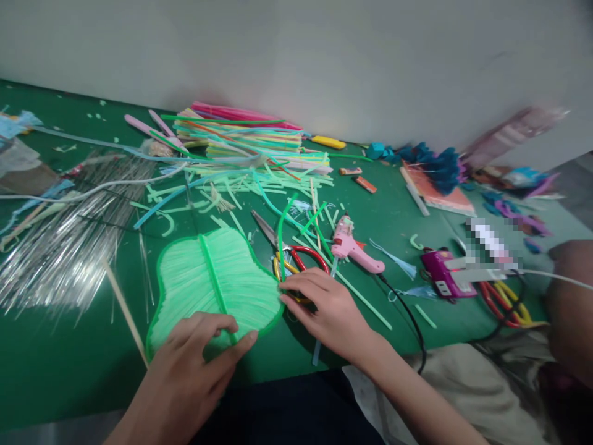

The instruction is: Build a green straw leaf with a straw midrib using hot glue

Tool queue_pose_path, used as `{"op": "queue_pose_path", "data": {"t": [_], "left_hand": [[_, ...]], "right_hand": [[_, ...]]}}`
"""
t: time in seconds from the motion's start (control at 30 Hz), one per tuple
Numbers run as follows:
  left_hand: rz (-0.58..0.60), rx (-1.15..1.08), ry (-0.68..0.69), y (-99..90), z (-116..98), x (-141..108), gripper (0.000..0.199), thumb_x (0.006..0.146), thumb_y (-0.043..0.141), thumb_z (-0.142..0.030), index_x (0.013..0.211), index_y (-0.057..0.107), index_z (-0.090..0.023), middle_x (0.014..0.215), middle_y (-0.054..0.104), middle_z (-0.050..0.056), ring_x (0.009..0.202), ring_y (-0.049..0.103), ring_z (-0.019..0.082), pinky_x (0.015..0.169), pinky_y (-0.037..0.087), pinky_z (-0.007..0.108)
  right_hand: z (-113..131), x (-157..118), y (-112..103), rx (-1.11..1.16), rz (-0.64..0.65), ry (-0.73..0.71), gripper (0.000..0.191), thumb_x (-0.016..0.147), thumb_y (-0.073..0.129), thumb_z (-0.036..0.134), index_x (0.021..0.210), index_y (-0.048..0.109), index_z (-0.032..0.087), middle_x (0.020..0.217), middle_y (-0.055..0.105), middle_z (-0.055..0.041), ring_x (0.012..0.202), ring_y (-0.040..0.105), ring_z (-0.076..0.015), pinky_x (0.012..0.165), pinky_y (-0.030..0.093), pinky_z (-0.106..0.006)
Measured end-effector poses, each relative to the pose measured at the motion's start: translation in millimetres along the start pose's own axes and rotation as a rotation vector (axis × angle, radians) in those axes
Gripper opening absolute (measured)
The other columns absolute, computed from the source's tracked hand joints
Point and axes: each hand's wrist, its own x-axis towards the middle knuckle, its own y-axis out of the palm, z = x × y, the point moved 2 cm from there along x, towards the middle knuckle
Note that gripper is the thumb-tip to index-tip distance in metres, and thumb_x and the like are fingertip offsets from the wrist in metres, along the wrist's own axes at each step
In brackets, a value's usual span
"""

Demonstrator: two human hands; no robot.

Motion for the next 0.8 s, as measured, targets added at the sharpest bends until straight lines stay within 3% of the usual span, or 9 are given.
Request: {"op": "queue_pose_path", "data": {"t": [0.27,0.47,0.8], "left_hand": [[-0.013,-0.038,-0.001,-5.4,-0.4,1.0,0.035,0.091,0.051,-0.011,0.117,0.067,-0.029,0.103,0.061,0.006,0.090,0.060,0.021,0.076,0.051,0.037],[0.041,-0.035,0.038,-14.2,7.0,-8.9,0.034,0.091,0.051,-0.013,0.117,0.066,-0.029,0.103,0.061,0.005,0.092,0.060,0.021,0.078,0.048,0.036],[0.063,-0.089,0.000,-10.8,11.0,-14.7,0.035,0.090,0.053,-0.015,0.119,0.065,-0.032,0.105,0.060,0.004,0.095,0.056,0.022,0.081,0.043,0.038]], "right_hand": [[6.0,-7.0,8.3,-0.084,-0.055,0.027,0.033,0.093,0.061,0.015,0.125,0.062,0.013,0.096,0.074,-0.0102,0.090,0.066,-0.0212,0.080,0.058,-0.037],[17.6,-14.0,19.6,-0.066,-0.077,0.100,0.031,0.093,0.062,0.019,0.124,0.064,0.016,0.098,0.074,-0.0102,0.095,0.063,-0.0221,0.083,0.058,-0.035],[25.9,-13.4,26.6,-0.041,-0.048,0.197,0.034,0.093,0.056,0.014,0.126,0.063,0.013,0.088,0.071,-0.0110,0.093,0.056,-0.0240,0.078,0.056,-0.035]]}}
